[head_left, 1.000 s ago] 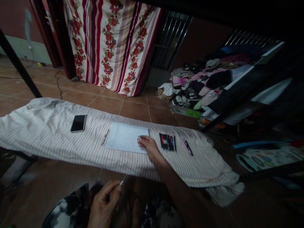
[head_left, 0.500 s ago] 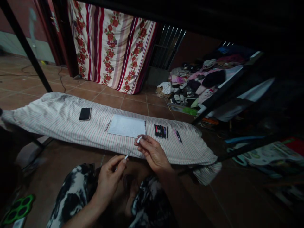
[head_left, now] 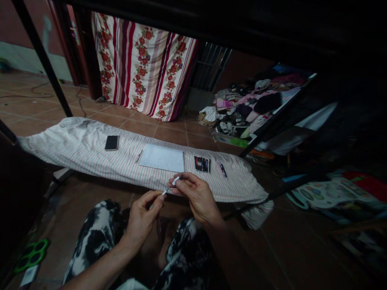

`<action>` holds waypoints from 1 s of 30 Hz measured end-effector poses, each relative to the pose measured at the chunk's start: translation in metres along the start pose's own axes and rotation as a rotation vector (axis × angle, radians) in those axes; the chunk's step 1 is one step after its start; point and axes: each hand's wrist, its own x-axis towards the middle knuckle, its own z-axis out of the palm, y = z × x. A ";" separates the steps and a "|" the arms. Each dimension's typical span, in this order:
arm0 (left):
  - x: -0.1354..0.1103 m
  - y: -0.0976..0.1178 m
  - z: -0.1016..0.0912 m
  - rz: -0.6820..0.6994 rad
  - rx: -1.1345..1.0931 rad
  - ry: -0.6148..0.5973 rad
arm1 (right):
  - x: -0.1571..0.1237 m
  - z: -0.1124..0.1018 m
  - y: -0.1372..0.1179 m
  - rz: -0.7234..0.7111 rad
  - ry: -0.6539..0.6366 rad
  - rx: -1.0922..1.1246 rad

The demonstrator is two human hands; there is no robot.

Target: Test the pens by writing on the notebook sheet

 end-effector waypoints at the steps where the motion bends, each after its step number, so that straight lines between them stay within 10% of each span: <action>1: -0.001 0.000 0.000 0.006 0.001 0.001 | -0.001 0.001 0.000 -0.002 -0.001 -0.009; 30: -0.009 0.008 -0.004 0.033 -0.024 -0.002 | -0.013 0.005 -0.003 -0.029 -0.011 -0.060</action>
